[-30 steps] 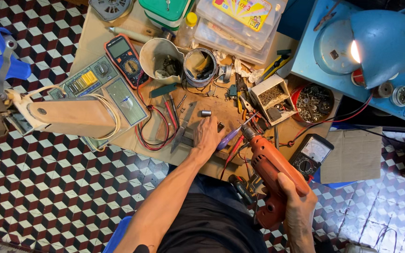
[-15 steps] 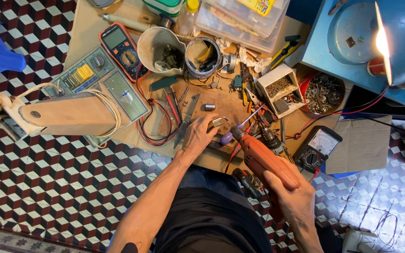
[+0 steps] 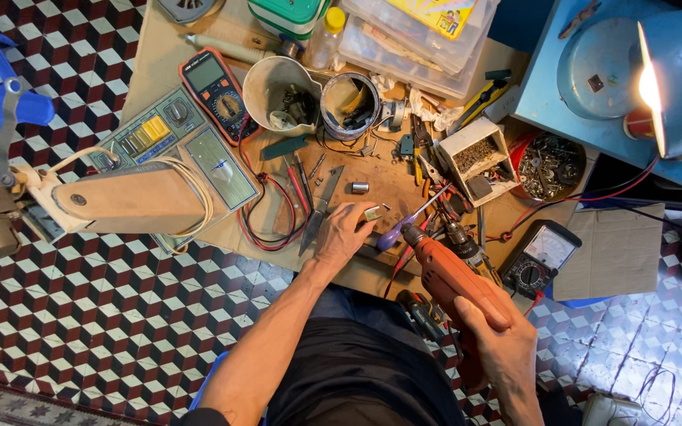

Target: The person uses a corded drill to make holes in small metal pieces held in a bench vise. They repeatedly position the drill, activate it, and withdraw it while adjusting the metal pieces between drilling attempts.

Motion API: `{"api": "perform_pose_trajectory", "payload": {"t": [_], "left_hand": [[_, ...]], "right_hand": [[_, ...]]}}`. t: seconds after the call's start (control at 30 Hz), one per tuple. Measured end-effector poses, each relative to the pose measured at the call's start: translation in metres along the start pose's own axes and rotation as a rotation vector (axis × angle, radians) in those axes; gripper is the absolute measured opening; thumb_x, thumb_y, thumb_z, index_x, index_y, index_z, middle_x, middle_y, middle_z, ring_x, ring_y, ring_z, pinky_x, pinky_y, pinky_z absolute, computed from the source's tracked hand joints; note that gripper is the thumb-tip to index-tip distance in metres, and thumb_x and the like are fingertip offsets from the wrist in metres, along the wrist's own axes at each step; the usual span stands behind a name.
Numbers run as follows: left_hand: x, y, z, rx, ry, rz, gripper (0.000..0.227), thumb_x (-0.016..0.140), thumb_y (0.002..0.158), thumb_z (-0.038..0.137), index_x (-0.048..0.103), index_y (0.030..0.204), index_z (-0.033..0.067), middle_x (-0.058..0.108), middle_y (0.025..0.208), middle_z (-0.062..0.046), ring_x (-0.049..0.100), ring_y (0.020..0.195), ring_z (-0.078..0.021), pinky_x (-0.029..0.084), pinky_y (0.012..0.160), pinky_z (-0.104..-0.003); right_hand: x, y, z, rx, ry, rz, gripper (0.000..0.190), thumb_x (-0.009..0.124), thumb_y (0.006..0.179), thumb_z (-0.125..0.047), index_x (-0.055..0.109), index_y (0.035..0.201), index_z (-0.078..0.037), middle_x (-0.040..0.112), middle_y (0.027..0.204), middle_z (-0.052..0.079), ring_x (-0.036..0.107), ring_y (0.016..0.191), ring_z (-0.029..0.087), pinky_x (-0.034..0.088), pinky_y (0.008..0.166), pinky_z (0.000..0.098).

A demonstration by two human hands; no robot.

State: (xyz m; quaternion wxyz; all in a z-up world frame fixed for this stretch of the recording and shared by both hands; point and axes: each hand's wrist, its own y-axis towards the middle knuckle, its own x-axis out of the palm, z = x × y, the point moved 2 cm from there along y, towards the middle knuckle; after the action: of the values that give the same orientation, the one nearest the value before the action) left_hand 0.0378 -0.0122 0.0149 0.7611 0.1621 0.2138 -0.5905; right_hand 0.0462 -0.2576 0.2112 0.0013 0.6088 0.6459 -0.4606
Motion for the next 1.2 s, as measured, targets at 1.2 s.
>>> {"api": "perform_pose_trajectory", "payload": {"t": [1.2], "left_hand": [[0.022, 0.000, -0.020, -0.053, -0.023, -0.040, 0.039, 0.082, 0.085, 0.015, 0.067, 0.122, 0.0150, 0.072, 0.103, -0.012, 0.070, 0.099, -0.0276, 0.059, 0.081, -0.039]], "right_hand": [[0.022, 0.006, -0.045, -0.241, -0.300, -0.123, 0.062, 0.079, 0.080, -0.038, 0.066, 0.134, -0.010, 0.080, 0.106, 0.012, 0.076, 0.091, 0.016, 0.060, 0.080, 0.0300]]}}
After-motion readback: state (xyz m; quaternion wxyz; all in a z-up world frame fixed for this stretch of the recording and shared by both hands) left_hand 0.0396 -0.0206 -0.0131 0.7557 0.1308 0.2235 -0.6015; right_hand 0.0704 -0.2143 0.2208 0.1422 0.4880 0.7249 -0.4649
